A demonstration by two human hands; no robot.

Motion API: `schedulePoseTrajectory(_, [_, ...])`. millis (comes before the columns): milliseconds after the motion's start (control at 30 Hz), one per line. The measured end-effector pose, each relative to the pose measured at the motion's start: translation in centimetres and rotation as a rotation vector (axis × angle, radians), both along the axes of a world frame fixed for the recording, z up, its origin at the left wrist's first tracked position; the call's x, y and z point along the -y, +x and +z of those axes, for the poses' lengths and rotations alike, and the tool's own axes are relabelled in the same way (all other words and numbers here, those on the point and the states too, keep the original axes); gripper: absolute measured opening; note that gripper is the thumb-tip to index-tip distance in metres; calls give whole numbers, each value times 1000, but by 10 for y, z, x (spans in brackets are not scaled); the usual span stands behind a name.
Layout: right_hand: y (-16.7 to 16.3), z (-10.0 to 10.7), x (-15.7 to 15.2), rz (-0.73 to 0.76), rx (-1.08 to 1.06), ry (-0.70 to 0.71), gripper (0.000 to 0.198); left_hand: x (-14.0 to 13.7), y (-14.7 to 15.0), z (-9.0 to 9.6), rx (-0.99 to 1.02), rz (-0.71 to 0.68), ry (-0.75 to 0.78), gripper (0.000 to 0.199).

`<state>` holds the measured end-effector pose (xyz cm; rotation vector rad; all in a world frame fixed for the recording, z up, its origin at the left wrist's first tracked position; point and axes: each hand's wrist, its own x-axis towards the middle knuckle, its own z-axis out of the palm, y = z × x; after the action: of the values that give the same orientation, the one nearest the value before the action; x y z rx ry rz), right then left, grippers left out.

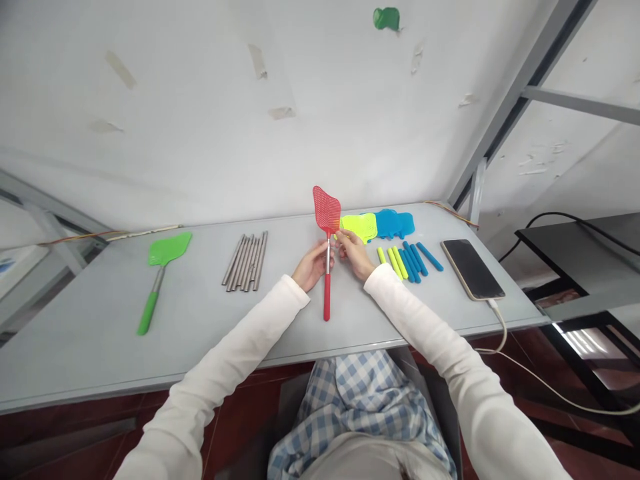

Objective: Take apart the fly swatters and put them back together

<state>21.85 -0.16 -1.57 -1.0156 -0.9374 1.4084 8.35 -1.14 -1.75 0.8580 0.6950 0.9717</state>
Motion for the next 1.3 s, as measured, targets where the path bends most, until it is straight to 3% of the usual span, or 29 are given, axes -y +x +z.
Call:
schedulePoseTrajectory(133, [-4, 0, 3, -11, 32, 20, 48, 1, 1, 0, 5, 74, -2, 23])
schedulePoseTrajectory(333, [-7, 6, 7, 46, 43, 100, 37, 0, 3, -1, 19, 105, 27, 28])
schedulePoseTrajectory(500, [-5, 4, 5, 20, -42, 9, 40, 0, 5, -2, 15, 87, 73, 29])
schedulePoseTrajectory(867, [-1, -8, -5, 209, -231, -115, 36, 0, 9, -5, 40, 35, 12, 17])
schedulePoseTrajectory(1067, [1, 4, 0, 236, -300, -244, 19, 4, 9, 1, 70, -59, -36, 17])
schedulePoseTrajectory(1167, [0, 7, 2, 230, -327, -254, 14, 5, 8, -1, 60, -22, -57, 19])
schedulePoseTrajectory(1300, [-3, 7, 3, 217, -292, -172, 27, 3, 9, -4, 64, 22, -71, 23])
